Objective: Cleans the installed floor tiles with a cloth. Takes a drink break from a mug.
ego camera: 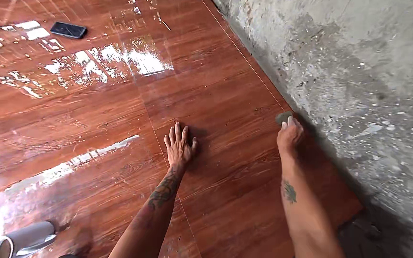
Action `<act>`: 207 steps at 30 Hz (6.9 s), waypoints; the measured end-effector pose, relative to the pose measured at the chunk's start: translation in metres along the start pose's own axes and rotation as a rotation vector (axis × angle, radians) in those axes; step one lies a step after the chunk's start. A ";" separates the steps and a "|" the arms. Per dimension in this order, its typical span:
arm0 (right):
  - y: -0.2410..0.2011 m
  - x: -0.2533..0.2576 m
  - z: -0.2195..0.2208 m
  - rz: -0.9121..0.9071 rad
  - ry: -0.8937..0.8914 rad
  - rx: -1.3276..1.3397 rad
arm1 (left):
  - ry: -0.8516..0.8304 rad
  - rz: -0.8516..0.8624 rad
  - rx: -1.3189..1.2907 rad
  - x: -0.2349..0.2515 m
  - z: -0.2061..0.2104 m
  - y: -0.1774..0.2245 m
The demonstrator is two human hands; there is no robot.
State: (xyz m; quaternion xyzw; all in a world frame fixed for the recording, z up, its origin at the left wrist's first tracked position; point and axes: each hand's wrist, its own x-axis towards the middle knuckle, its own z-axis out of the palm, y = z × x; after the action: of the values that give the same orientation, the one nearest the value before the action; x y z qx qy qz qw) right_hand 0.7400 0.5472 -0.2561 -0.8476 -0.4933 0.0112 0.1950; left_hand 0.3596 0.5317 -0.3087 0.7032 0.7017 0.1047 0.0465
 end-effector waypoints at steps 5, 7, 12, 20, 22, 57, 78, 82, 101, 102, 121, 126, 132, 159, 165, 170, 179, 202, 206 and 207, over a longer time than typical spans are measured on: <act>-0.165 -0.094 0.054 -0.367 -0.098 0.211 | 0.027 0.002 -0.019 -0.001 0.005 -0.004; -0.190 -0.119 0.077 -0.720 -0.200 0.200 | 0.028 -0.003 -0.020 -0.001 0.006 -0.005; -0.097 -0.008 0.041 -0.346 -0.146 -0.070 | -0.036 -0.030 -0.040 0.000 -0.004 -0.001; -0.173 -0.098 0.069 -0.751 -0.182 0.108 | -0.005 -0.030 -0.045 0.001 -0.003 -0.001; -0.151 -0.091 0.068 -0.880 -0.176 0.132 | 0.007 -0.025 -0.036 0.002 -0.003 -0.003; -0.131 0.045 0.059 -0.133 -0.103 -0.129 | 0.049 -0.107 -0.052 0.004 0.003 0.000; -0.303 -0.117 0.088 -0.801 -0.478 0.011 | -0.274 0.016 -0.004 -0.180 -0.068 0.039; -0.317 -0.145 0.094 -0.810 -0.437 0.061 | -0.324 0.039 0.032 -0.214 -0.066 0.037; 0.007 -0.146 -0.019 -0.497 -0.125 -0.063 | -0.578 0.057 0.004 -0.188 -0.084 0.037; 0.003 -0.143 -0.021 -0.385 -0.134 -0.093 | -0.634 0.053 0.017 -0.178 -0.091 0.038; -0.218 -0.175 0.060 -0.614 -0.275 0.179 | -0.785 0.031 0.111 -0.155 -0.096 0.037; -0.216 -0.155 0.076 -0.803 -0.253 0.177 | -0.788 0.039 0.122 -0.154 -0.095 0.037; -0.260 -0.196 0.076 -0.839 -0.327 0.233 | -0.799 0.029 0.092 -0.153 -0.098 0.039; -0.107 -0.103 0.023 -0.395 -0.178 -0.036 | -0.772 0.054 0.240 -0.153 -0.089 0.041; -0.104 -0.097 0.044 -0.672 -0.108 0.128 | -0.766 0.055 0.271 -0.150 -0.086 0.045; -0.013 0.005 0.014 -0.175 -0.107 -0.077 | -0.750 0.069 0.280 -0.150 -0.085 0.044; 0.160 -0.159 -0.073 0.222 0.056 -0.211 | -0.747 0.077 0.281 -0.151 -0.086 0.047; 0.126 -0.135 -0.059 0.564 0.206 -0.115 | -0.750 0.071 0.256 -0.150 -0.087 0.043; 0.016 -0.183 -0.029 0.440 0.048 0.048 | -0.758 0.070 0.251 -0.152 -0.089 0.042; -0.018 -0.205 -0.018 0.251 -0.030 0.070 | -0.756 0.071 0.252 -0.151 -0.089 0.043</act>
State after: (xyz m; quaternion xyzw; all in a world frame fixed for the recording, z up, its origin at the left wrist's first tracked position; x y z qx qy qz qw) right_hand 0.6242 0.3772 -0.2689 -0.8952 -0.3855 0.0653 0.2140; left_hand 0.3835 0.3734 -0.2248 0.7161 0.6177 -0.2470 0.2112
